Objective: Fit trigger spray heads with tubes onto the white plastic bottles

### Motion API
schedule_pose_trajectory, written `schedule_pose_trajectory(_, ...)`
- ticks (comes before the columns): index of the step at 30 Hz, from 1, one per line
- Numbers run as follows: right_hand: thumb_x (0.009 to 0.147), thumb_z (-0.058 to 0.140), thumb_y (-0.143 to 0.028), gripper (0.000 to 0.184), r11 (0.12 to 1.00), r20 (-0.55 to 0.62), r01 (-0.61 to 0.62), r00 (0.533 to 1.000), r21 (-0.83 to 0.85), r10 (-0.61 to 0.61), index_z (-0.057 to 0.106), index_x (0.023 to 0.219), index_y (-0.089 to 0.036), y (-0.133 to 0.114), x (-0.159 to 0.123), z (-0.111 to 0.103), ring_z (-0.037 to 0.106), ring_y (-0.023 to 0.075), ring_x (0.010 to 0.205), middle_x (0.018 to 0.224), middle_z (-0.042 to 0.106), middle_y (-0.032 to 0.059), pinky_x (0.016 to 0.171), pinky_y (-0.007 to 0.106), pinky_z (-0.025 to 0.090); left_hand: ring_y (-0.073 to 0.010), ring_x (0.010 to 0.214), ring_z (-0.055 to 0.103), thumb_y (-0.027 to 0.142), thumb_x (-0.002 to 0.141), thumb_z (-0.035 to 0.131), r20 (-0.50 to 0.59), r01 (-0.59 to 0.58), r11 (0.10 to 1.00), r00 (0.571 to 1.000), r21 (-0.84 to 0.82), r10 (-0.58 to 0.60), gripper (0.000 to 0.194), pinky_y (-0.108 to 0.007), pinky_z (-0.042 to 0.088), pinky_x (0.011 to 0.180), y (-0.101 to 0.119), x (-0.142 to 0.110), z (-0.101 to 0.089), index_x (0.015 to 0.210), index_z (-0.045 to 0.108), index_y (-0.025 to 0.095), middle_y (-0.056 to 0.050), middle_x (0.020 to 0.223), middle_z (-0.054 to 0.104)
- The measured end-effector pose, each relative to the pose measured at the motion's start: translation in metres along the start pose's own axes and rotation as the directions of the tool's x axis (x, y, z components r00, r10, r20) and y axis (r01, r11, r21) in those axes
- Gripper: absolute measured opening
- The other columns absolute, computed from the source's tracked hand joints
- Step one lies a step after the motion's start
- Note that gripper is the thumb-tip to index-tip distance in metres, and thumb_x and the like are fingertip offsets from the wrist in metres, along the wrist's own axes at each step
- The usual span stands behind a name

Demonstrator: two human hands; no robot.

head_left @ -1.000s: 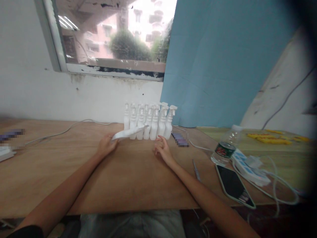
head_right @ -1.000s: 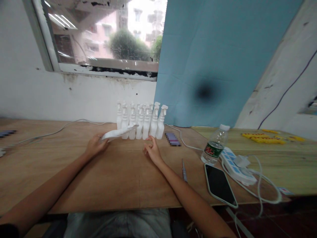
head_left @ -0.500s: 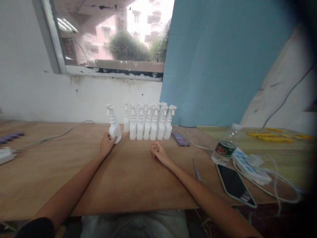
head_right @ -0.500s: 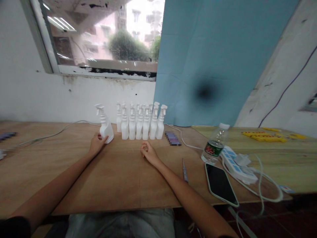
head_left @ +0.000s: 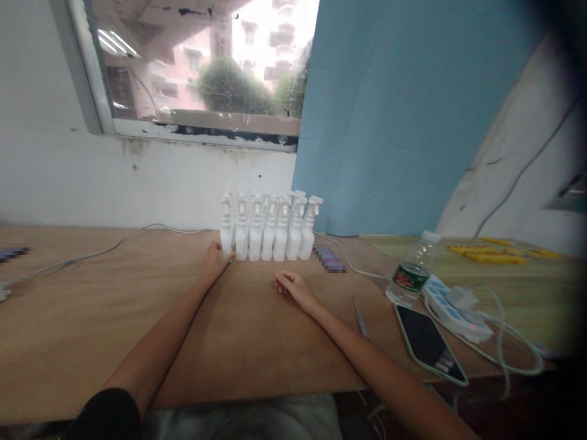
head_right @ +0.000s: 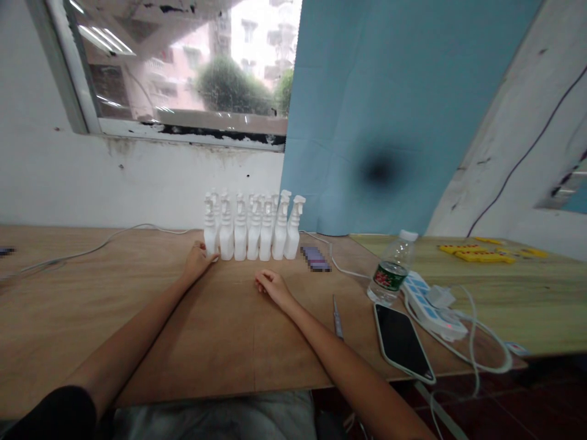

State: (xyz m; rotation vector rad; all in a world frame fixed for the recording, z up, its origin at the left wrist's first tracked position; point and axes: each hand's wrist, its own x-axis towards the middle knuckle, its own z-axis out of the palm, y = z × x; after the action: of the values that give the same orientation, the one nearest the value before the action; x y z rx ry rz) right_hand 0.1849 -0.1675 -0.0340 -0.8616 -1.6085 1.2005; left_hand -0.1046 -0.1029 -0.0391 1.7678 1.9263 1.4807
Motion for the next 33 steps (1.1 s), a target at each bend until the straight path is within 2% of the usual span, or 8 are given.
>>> schedule_pose_trajectory(2,0.077,0.062,-0.052,0.038,0.959,0.037,-0.097,0.995,0.265,0.09,0.056,0.065,-0.017,-0.003,0.0,0.0,0.046,0.0121,0.052,0.06,0.053,0.0007,0.051,0.026,0.031,-0.0252,0.088,0.061,0.049,0.065,0.072,0.007,-0.054,0.998,0.999,0.018,0.054,0.056,-0.034,0.046,0.074,-0.001,-0.001,0.0,0.103,0.048,0.016,-0.009,0.094,0.062)
schedule_pose_trajectory(4,0.079,0.059,-0.053,0.041,0.834,0.128,-0.198,0.98,0.515,0.153,0.049,0.061,-0.018,-0.008,-0.001,-0.001,0.043,0.0124,0.052,0.059,0.048,0.0003,0.051,0.026,0.031,-0.0248,0.09,0.061,0.048,0.065,0.072,0.019,-0.123,0.992,0.992,0.039,0.123,0.058,-0.034,0.047,0.075,-0.003,-0.003,0.001,0.106,0.047,0.016,-0.01,0.098,0.061)
schedule_pose_trajectory(7,0.085,0.05,-0.051,0.044,0.678,0.251,-0.293,0.954,0.674,0.164,0.039,0.057,-0.02,-0.016,-0.003,-0.004,0.037,0.0125,0.05,0.055,0.038,-0.0011,0.05,0.027,0.03,-0.0238,0.092,0.061,0.046,0.07,0.069,0.046,-0.177,0.983,0.983,0.044,0.175,0.058,-0.034,0.048,0.078,-0.007,-0.005,0.001,0.112,0.045,0.015,-0.012,0.106,0.059)
schedule_pose_trajectory(12,0.09,0.04,-0.049,0.045,0.601,0.289,-0.314,0.947,0.735,0.142,0.032,0.056,-0.021,-0.023,-0.007,-0.008,0.031,0.0133,0.05,0.054,0.029,-0.0022,0.05,0.027,0.03,-0.0224,0.088,0.062,0.044,0.075,0.065,0.08,-0.172,0.985,0.982,0.028,0.169,0.059,-0.036,0.049,0.08,-0.011,-0.006,0.001,0.121,0.042,0.015,-0.013,0.11,0.059)
schedule_pose_trajectory(17,0.091,0.04,-0.048,0.045,0.578,0.318,-0.329,0.94,0.747,0.125,0.031,0.057,-0.02,-0.023,-0.008,-0.007,0.03,0.0132,0.05,0.054,0.03,-0.0021,0.05,0.026,0.029,-0.0248,0.094,0.059,0.03,0.078,0.059,-0.115,-0.199,0.969,0.969,0.147,0.217,0.041,-0.037,0.047,0.085,-0.008,-0.008,-0.003,0.114,0.049,0.013,-0.013,0.103,0.058)
schedule_pose_trajectory(19,0.091,0.04,-0.048,0.044,0.575,0.331,-0.337,0.936,0.745,0.12,0.032,0.057,-0.02,-0.022,-0.009,-0.007,0.031,0.0132,0.05,0.054,0.03,-0.0021,0.05,0.026,0.028,-0.0242,0.093,0.057,0.026,0.079,0.056,-0.119,-0.228,0.956,0.96,0.187,0.252,0.034,-0.037,0.046,0.085,-0.005,-0.011,-0.006,0.109,0.051,0.013,-0.011,0.098,0.057)
schedule_pose_trajectory(27,0.09,0.043,-0.047,0.043,0.599,0.349,-0.349,0.929,0.721,0.122,0.036,0.058,-0.019,-0.021,-0.007,-0.007,0.031,0.0127,0.05,0.056,0.032,-0.002,0.049,0.026,0.027,-0.0244,0.091,0.055,0.022,0.083,0.049,0.07,-0.384,0.888,0.923,0.253,0.379,0.018,-0.038,0.042,0.085,0.018,-0.027,-0.01,0.098,0.056,0.016,-0.01,0.092,0.058)
schedule_pose_trajectory(33,0.087,0.046,-0.047,0.041,0.645,0.315,-0.347,0.934,0.681,0.169,0.037,0.058,-0.02,-0.023,-0.008,-0.006,0.031,0.0125,0.049,0.055,0.031,-0.0024,0.049,0.026,0.027,-0.0256,0.096,0.055,0.022,0.084,0.05,0.304,-0.568,0.795,0.811,0.211,0.499,0.012,-0.039,0.037,0.091,0.049,-0.053,-0.002,0.089,0.061,0.02,-0.01,0.091,0.061)
